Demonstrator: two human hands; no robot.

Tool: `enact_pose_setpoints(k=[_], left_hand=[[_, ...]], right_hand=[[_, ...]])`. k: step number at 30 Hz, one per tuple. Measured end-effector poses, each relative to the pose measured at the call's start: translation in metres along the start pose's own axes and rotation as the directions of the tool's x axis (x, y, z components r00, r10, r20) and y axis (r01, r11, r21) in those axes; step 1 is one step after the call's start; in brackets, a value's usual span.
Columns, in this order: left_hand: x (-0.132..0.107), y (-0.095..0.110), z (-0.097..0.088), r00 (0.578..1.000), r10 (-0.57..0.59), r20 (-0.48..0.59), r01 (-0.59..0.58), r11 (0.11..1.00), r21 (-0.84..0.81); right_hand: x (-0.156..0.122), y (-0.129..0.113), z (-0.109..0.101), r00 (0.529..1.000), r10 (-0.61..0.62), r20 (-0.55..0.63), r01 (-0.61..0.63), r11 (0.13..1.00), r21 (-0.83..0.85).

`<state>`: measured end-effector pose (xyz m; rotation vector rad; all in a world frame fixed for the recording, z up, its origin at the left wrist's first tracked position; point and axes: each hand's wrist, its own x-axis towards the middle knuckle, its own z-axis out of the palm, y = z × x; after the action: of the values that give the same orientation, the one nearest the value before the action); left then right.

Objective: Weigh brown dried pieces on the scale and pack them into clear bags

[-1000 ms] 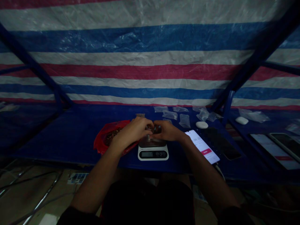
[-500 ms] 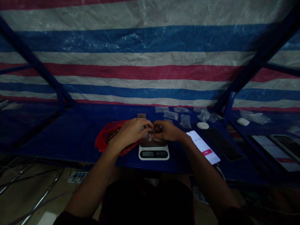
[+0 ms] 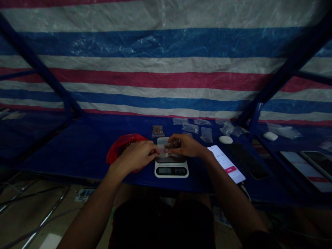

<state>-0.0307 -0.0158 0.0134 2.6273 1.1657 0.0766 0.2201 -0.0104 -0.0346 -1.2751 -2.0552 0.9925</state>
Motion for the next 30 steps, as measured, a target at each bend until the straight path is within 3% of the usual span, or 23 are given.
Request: enact_pose_setpoints(k=[7,11,16,19,23,27,30], left_hand=[[0.021,0.014,0.002,0.985,0.045,-0.165,-0.043,0.999,0.014],[-0.006,0.01,0.0,0.975,-0.057,-0.216,0.054,0.998,-0.022],[-0.064,-0.022,0.008,0.991,-0.128,-0.035,0.13,0.99,0.051],[-0.079,-0.045,0.012,0.975,-0.208,0.075,0.202,0.976,0.081],[-0.07,-0.053,-0.014,0.99,-0.125,0.067,0.122,0.991,0.049],[-0.06,-0.038,-0.048,0.999,-0.004,-0.044,0.005,1.0,0.019],[-0.062,-0.026,-0.05,0.999,-0.044,0.023,0.045,0.999,-0.007]], right_hand=[[0.0,-0.001,-0.001,0.998,-0.062,0.026,0.062,0.998,0.007],[0.001,0.001,-0.002,1.0,-0.007,0.017,0.007,1.0,-0.002],[0.001,0.0,0.0,1.0,0.026,0.01,-0.025,0.999,-0.026],[0.001,-0.002,0.001,0.999,0.042,0.028,-0.041,0.999,-0.024],[0.0,-0.001,0.002,0.999,0.032,0.039,-0.032,0.999,0.005],[0.0,0.0,0.001,0.998,0.035,0.056,-0.036,0.999,0.017],[-0.001,-0.005,0.0,0.997,0.05,0.064,-0.051,0.999,0.014]])
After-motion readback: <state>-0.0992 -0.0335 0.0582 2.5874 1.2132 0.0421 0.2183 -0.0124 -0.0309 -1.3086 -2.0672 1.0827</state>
